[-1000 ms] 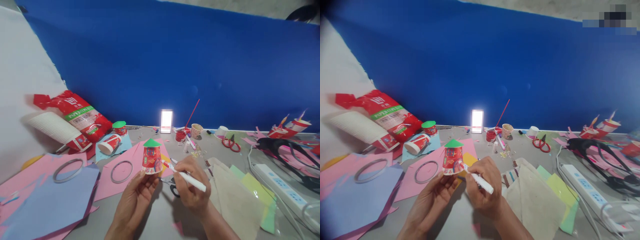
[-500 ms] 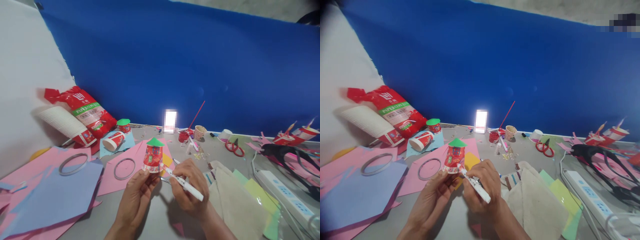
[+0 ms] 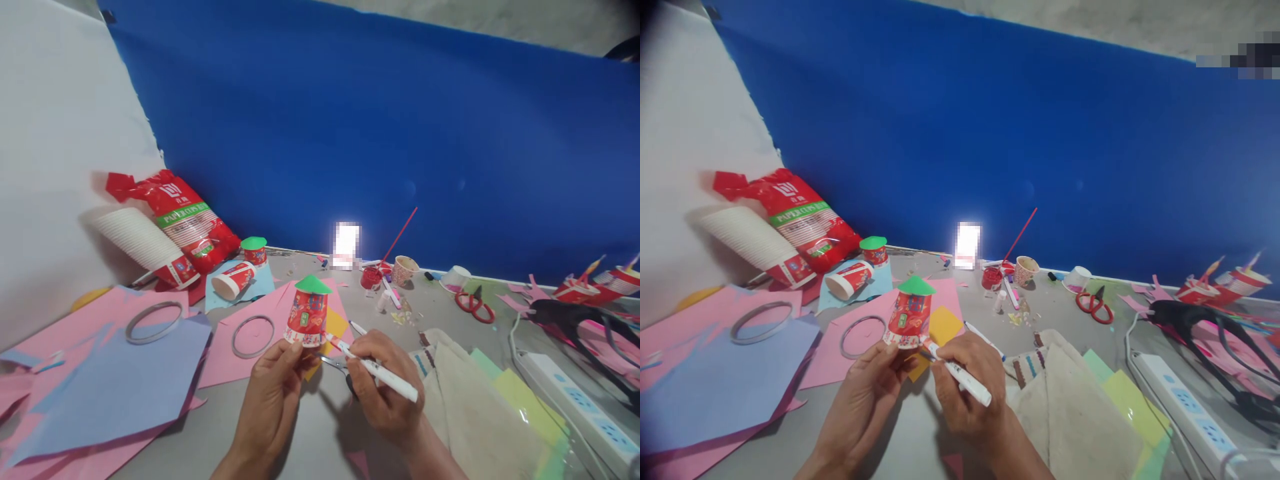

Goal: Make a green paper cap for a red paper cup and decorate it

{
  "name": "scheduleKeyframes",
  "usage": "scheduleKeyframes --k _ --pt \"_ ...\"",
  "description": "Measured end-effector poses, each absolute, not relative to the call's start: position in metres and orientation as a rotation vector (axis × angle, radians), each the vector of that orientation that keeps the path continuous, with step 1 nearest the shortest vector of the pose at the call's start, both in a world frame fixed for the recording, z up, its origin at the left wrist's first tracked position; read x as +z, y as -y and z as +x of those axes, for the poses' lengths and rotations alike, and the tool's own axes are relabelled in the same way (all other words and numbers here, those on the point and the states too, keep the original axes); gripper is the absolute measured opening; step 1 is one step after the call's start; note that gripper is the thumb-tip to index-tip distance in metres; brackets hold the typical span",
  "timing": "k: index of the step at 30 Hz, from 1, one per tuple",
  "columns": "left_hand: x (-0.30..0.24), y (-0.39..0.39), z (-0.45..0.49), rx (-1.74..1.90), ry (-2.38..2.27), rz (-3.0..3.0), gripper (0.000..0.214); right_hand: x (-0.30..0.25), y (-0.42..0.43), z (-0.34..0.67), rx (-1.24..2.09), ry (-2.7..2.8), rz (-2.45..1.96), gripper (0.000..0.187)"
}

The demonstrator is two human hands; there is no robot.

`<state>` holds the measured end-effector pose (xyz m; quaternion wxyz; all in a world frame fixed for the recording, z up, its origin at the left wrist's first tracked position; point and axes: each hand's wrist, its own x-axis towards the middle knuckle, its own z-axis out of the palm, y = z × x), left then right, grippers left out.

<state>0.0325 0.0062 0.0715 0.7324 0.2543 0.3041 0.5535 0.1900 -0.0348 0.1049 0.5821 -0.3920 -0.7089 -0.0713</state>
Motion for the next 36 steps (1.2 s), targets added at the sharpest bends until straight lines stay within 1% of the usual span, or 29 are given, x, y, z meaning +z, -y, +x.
scheduleKeyframes --k 4,29,36 --pt "0.068 -0.007 0.032 1.189 -0.635 0.516 0.017 0.106 0.035 0.19 -0.175 1.67 -0.906 0.015" --pt "0.058 -0.007 0.031 1.155 -0.614 0.513 0.02 0.103 0.033 0.191 -0.192 1.677 -0.887 0.013" --pt "0.064 -0.007 0.032 1.171 -0.643 0.524 0.021 0.104 0.034 0.191 -0.202 1.68 -0.912 0.011"
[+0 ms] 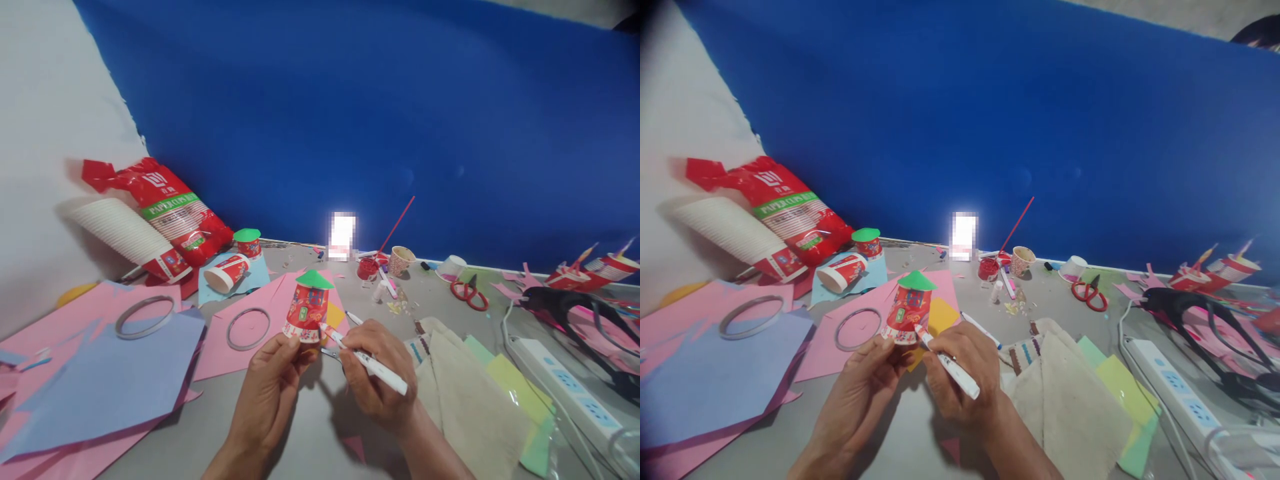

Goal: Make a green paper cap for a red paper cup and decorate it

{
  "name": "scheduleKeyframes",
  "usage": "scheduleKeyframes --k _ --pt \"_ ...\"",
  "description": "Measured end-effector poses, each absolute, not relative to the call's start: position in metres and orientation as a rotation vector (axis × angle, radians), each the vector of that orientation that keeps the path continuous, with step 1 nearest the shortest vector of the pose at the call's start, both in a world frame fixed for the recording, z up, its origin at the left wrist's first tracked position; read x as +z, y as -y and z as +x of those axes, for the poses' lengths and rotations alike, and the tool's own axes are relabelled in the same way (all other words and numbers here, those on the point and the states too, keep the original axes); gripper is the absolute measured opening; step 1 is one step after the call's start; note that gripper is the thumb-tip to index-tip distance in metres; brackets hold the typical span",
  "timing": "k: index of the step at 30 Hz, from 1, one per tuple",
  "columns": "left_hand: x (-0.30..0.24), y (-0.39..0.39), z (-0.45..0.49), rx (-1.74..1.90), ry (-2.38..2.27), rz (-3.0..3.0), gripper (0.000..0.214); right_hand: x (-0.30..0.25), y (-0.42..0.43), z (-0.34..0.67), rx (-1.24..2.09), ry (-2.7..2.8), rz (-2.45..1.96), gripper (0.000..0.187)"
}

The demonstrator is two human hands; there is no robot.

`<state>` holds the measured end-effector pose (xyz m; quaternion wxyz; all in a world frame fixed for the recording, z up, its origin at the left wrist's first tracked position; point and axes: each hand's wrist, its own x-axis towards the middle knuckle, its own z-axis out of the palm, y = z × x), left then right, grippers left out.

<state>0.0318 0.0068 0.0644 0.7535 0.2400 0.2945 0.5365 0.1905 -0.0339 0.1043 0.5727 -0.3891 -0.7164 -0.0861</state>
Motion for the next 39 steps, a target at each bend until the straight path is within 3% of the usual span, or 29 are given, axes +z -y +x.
scheduleKeyframes --k 39 --pt "0.0681 -0.0061 0.0317 1.189 -0.636 0.524 0.023 0.1078 0.0315 0.1899 -0.237 1.661 -0.945 0.012"
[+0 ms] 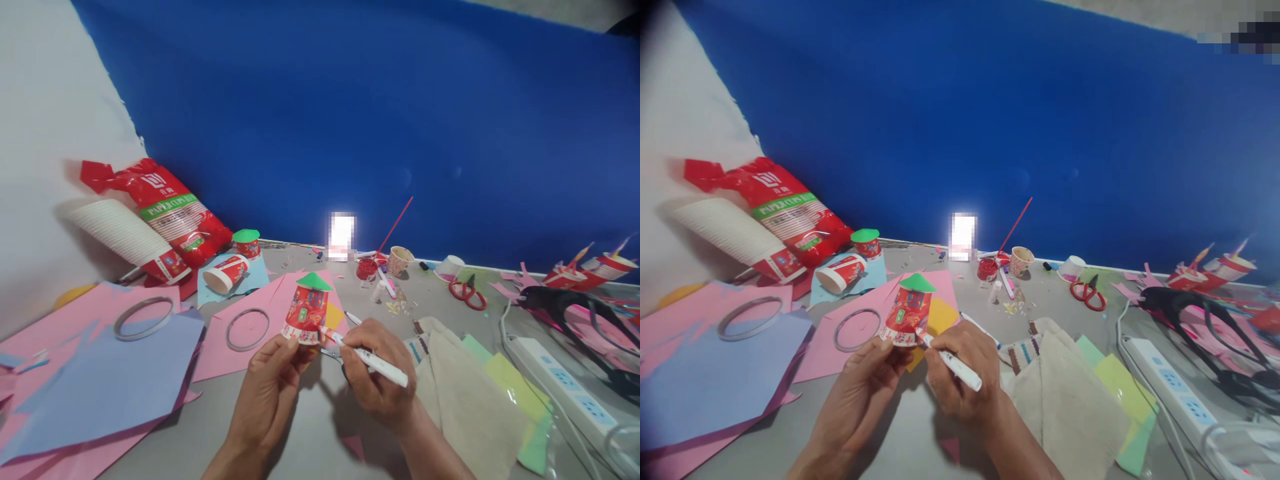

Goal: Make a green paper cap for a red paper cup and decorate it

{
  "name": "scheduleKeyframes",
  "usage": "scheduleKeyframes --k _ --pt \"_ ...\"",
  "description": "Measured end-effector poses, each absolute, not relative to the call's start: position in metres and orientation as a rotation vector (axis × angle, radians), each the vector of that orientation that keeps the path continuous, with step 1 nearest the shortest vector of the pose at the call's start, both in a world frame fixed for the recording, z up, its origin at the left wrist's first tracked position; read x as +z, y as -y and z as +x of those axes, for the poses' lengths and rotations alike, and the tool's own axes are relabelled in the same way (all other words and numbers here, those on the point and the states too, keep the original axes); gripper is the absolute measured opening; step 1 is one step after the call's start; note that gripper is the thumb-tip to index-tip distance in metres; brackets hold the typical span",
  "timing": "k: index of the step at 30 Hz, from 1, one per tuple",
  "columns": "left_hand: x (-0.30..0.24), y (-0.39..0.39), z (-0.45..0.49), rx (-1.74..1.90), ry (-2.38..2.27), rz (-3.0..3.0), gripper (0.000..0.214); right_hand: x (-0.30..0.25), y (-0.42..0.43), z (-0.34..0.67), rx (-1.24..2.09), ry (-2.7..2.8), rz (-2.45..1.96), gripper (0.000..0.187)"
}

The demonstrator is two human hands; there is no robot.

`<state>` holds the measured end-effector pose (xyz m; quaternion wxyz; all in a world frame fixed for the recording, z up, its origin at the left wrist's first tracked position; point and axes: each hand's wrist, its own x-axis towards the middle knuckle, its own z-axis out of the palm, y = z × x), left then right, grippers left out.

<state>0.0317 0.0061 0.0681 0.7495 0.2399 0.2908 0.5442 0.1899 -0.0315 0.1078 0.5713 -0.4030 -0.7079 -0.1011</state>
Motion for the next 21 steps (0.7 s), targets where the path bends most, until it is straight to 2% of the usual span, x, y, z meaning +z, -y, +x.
scheduleKeyframes --k 10,21 --pt "0.0685 -0.0066 0.033 1.18 -0.644 0.506 0.021 0.1083 0.0338 0.1913 -0.218 1.627 -0.95 0.013" --pt "0.0707 -0.0021 0.0299 1.235 -0.867 0.778 0.032 0.1077 0.0354 0.191 -0.193 1.618 -0.922 0.014"
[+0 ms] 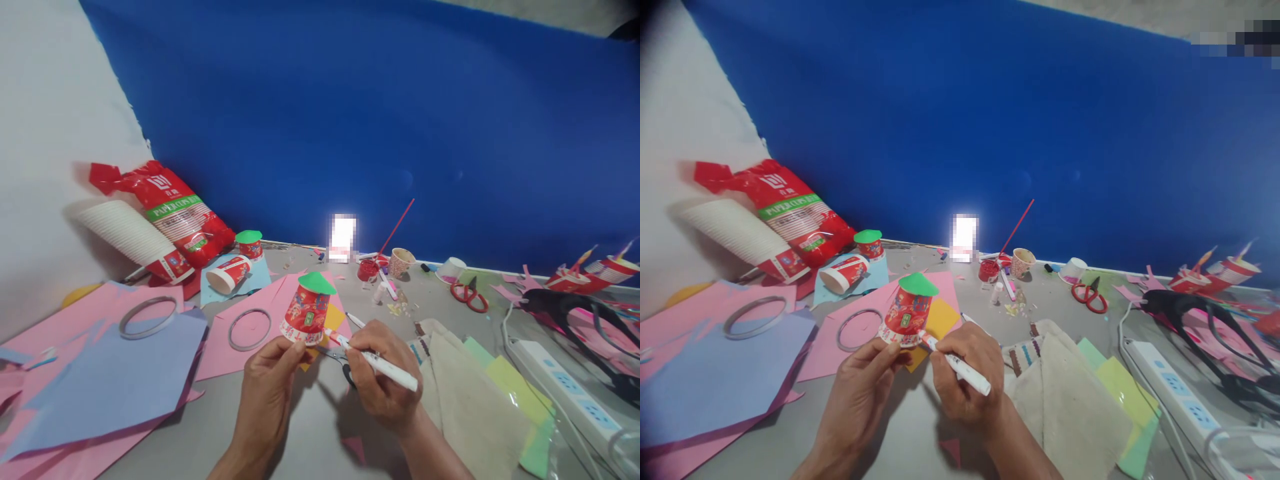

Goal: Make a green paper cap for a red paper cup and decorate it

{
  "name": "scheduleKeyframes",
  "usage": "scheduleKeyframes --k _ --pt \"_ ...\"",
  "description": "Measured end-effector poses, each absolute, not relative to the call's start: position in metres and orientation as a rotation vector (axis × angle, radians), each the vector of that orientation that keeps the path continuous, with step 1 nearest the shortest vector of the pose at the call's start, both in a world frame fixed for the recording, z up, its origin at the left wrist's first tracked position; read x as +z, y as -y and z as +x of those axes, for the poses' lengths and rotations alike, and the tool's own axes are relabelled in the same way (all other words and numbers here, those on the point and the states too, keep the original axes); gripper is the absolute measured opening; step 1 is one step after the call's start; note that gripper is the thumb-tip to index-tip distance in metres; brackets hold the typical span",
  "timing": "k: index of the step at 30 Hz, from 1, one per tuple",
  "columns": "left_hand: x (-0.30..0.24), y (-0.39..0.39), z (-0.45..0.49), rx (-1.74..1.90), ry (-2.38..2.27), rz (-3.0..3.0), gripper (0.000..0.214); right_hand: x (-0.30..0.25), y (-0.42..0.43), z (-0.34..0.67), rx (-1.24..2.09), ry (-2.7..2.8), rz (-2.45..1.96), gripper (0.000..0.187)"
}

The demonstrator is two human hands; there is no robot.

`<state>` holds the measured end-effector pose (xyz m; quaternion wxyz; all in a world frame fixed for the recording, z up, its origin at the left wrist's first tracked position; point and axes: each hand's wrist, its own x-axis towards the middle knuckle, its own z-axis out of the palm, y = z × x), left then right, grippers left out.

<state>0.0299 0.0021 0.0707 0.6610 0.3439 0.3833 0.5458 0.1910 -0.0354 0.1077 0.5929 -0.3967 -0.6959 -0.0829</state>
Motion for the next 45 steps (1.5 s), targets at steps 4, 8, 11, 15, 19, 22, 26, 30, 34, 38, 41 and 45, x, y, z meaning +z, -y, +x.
scheduleKeyframes --k 4,8,11,15,19,22,26,30,34,38,41,45 --pt "0.0722 0.0003 0.0276 1.233 -1.043 1.004 0.033 0.1093 0.037 0.1903 -0.203 1.639 -0.924 0.013" --pt "0.077 0.0029 0.0294 1.268 -1.084 1.122 0.028 0.1103 0.0378 0.1901 -0.202 1.65 -0.899 0.014" --pt "0.0779 0.0049 0.0311 1.299 -1.121 1.197 0.026 0.109 0.038 0.1904 -0.209 1.661 -0.886 0.014" --pt "0.0767 0.0057 0.0313 1.318 -1.162 1.258 0.022 0.1058 0.0373 0.1903 -0.22 1.678 -0.878 0.013" --pt "0.0766 0.0052 0.031 1.313 -1.187 1.307 0.024 0.1041 0.0361 0.1897 -0.223 1.687 -0.876 0.012" --pt "0.0764 0.0055 0.0309 1.311 -1.185 1.328 0.026 0.1043 0.0352 0.1895 -0.229 1.701 -0.862 0.012" --pt "0.0764 0.006 0.0304 1.299 -1.19 1.339 0.025 0.1047 0.0349 0.1894 -0.233 1.693 -0.879 0.011" --pt "0.0752 0.0053 0.03 1.291 -1.183 1.372 0.026 0.1052 0.0348 0.189 -0.235 1.687 -0.879 0.011" --pt "0.0709 0.0046 0.0293 1.286 -1.178 1.391 0.026 0.1069 0.035 0.1894 -0.254 1.688 -0.874 0.011" --pt "0.0696 0.0051 0.0291 1.269 -1.175 1.391 0.024 0.1092 0.0355 0.1897 -0.258 1.687 -0.917 0.011" --pt "0.0715 0.0059 0.0297 1.278 -1.173 1.389 0.022 0.1095 0.0355 0.1894 -0.254 1.692 -0.91 0.01" --pt "0.0731 0.0065 0.0305 1.285 -1.188 1.394 0.02 0.1087 0.0355 0.1889 -0.247 1.677 -0.915 0.011"
